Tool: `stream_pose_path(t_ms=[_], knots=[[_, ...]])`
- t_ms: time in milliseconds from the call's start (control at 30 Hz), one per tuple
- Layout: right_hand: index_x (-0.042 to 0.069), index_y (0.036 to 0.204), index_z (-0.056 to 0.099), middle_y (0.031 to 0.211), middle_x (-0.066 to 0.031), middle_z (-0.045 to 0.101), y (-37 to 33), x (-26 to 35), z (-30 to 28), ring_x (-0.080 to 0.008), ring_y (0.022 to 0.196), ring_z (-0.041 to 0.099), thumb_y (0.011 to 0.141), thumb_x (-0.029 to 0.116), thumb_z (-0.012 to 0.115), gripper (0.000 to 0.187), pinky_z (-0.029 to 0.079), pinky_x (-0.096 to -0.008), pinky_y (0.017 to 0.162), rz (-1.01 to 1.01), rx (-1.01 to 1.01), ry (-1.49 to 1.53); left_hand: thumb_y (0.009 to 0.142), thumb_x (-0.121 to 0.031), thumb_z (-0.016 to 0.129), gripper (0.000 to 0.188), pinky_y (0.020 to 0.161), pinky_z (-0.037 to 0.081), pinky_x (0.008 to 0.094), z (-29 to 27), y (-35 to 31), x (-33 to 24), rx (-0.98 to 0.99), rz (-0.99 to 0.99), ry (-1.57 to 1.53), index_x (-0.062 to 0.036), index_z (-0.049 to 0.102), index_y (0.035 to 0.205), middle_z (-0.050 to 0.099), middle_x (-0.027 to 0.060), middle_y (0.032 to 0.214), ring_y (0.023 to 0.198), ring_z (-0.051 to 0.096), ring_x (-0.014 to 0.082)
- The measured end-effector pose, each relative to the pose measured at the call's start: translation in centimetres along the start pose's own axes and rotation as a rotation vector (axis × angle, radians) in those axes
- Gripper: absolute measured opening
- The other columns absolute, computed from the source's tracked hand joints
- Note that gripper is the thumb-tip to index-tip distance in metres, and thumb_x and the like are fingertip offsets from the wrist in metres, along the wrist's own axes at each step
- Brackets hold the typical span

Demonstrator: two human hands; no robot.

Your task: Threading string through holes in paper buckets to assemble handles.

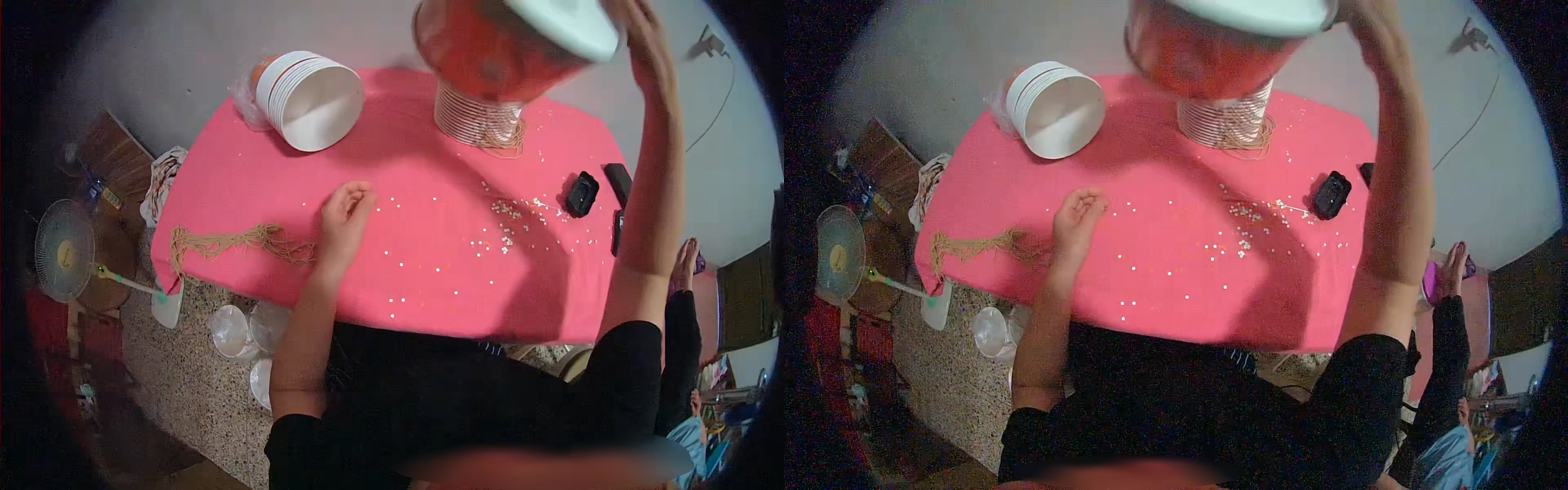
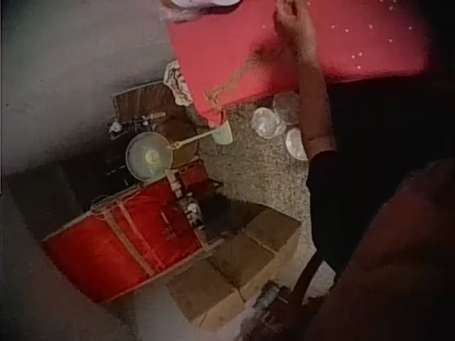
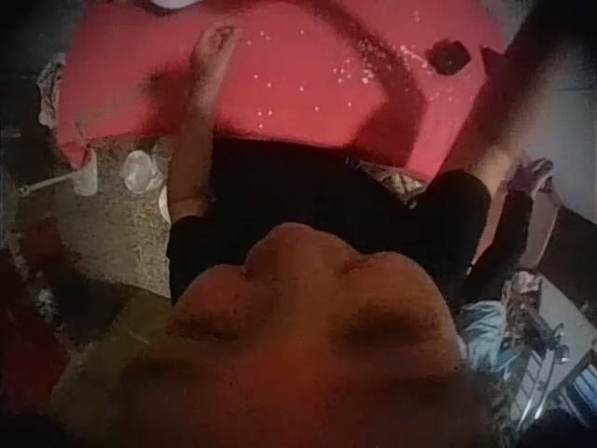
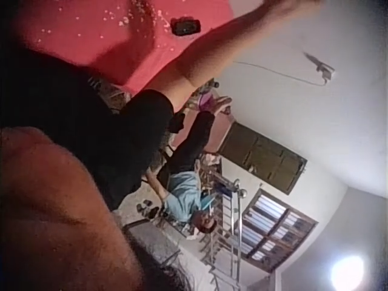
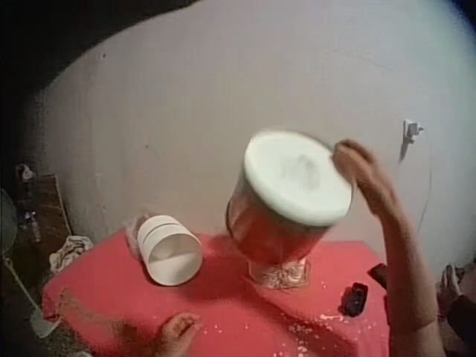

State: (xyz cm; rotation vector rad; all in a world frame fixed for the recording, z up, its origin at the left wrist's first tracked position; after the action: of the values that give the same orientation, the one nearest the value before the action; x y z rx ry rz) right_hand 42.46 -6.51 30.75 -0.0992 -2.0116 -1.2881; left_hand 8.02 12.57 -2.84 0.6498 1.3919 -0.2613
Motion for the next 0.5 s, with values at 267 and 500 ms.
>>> stream_pose_path(t_ms=[267,500], knots=[[0.010,0.076,0.057,0.057,-0.0043,0.053,8.3,-0.2,-1.2,-0.0140,0.042,0.049,0.087,0.044,0.051,0.037,0.040,-0.0272,0.039,0.124,0.103,-0.077,0.089,-0.005,0.060,0.011,0.073,0.048,0.0227,1.6,-1.1,-1.4,0.114,0.136,0.376,0.0009,0.062,0.099,0.062,0.0021,0.087,0.081,0.059,0.0079],[0.005,0.078,0.058,0.057,-0.0063,0.054,9.8,-0.7,1.4,-0.0145,0.041,0.049,0.091,0.038,0.049,0.036,0.041,-0.0287,0.036,0.143,0.105,-0.272,0.084,-0.005,0.060,0.009,0.066,0.048,0.0335,2.6,-1.6,-3.4,0.147,0.217,0.518,0.0001,0.061,0.091,0.060,0.0118,0.081,0.072,0.060,0.0238]])
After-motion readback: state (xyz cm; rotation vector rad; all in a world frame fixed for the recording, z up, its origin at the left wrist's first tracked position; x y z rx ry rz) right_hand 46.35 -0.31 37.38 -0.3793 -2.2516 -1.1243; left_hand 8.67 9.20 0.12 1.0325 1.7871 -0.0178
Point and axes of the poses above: each hand's wrist, its own y-axis towards the middle knuckle, its own z-axis out of the palm, x = y × z, the point moved 10 cm from there along y, towards the middle knuckle
